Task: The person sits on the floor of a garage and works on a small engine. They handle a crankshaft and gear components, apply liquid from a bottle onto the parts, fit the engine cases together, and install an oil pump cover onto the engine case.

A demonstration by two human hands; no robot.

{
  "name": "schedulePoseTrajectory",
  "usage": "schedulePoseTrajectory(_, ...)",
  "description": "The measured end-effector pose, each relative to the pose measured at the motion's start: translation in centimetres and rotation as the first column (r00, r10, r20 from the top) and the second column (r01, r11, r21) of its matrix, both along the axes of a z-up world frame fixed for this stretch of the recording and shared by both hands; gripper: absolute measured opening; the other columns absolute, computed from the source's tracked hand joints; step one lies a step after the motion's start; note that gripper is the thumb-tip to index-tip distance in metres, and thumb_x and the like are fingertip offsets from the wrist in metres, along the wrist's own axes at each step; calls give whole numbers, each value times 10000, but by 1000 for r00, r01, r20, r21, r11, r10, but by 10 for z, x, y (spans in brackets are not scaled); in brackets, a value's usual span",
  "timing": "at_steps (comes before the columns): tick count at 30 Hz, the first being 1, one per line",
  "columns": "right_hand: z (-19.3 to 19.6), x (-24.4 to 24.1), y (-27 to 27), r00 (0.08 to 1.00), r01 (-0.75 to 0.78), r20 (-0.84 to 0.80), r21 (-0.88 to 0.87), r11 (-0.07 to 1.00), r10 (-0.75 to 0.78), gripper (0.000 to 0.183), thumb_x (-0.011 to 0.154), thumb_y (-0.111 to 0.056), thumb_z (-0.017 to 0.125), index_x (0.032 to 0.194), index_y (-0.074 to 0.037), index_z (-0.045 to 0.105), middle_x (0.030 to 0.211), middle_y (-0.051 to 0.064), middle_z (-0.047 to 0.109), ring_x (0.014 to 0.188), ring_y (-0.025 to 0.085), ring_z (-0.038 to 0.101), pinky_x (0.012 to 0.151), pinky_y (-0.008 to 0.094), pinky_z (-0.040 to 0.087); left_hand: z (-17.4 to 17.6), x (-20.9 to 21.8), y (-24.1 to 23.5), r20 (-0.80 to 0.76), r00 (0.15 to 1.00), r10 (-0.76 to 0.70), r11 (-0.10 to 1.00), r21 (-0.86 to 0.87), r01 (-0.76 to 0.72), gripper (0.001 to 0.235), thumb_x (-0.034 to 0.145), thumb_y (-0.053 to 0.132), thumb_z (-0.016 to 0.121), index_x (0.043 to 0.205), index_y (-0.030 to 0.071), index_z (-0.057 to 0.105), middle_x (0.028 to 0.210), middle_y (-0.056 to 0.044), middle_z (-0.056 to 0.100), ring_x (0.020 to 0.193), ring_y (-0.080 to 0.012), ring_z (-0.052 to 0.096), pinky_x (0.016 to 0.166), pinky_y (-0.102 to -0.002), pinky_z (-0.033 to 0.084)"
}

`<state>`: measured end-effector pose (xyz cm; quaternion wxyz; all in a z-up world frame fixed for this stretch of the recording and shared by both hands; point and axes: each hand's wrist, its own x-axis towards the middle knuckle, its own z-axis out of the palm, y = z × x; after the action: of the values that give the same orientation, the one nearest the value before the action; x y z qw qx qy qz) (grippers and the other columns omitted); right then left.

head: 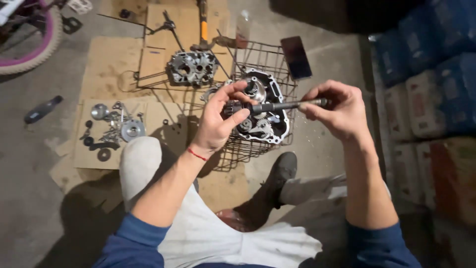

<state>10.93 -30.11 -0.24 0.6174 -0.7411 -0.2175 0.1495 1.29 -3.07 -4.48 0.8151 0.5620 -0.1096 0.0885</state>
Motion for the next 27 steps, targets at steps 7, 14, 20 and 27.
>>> schedulePoseTrajectory(7, 1, -12, 8, 981, 187, -50, 485, 855, -186, 128, 980, 55, 726, 1093, 58, 666, 925, 128, 701, 758, 176, 666, 670, 305, 561, -21, 10, -23, -180, 958, -221, 953, -249, 173, 385, 956, 17, 732, 1319, -10, 606, 1234, -36, 648, 1117, -106, 622, 1002, -261, 513)
schedulePoseTrajectory(14, 5, -24, 5, 957, 235, 67, 392, 889, -283, 127, 1010, 45, 700, 1129, 75, 668, 926, 105, 681, 735, 142, 651, 669, 271, 556, -32, 26, -30, -222, 936, -272, 949, 100, 300, 410, 875, 16, 781, 1258, 19, 635, 1146, -15, 681, 1050, -82, 645, 943, -259, 549)
schedulePoseTrajectory(20, 11, -31, 11, 940, 212, 216, 238, 948, -264, 109, 998, 84, 686, 1104, 107, 678, 922, 97, 656, 758, 114, 656, 683, 218, 541, -24, 32, -31, -18, 984, -177, 849, 504, 162, 432, 813, 33, 791, 1224, 43, 659, 1157, -53, 702, 1084, -158, 685, 968, -288, 553)
schedulePoseTrajectory(27, 18, -29, 21, 880, 63, 461, 124, 990, -113, 203, 947, 78, 764, 1137, 81, 694, 961, 87, 634, 847, 136, 689, 727, 240, 557, -16, 28, -30, 249, 962, -109, 750, 656, -85, 440, 810, 60, 818, 1226, 57, 674, 1202, -119, 697, 1129, -287, 685, 1003, -373, 550)
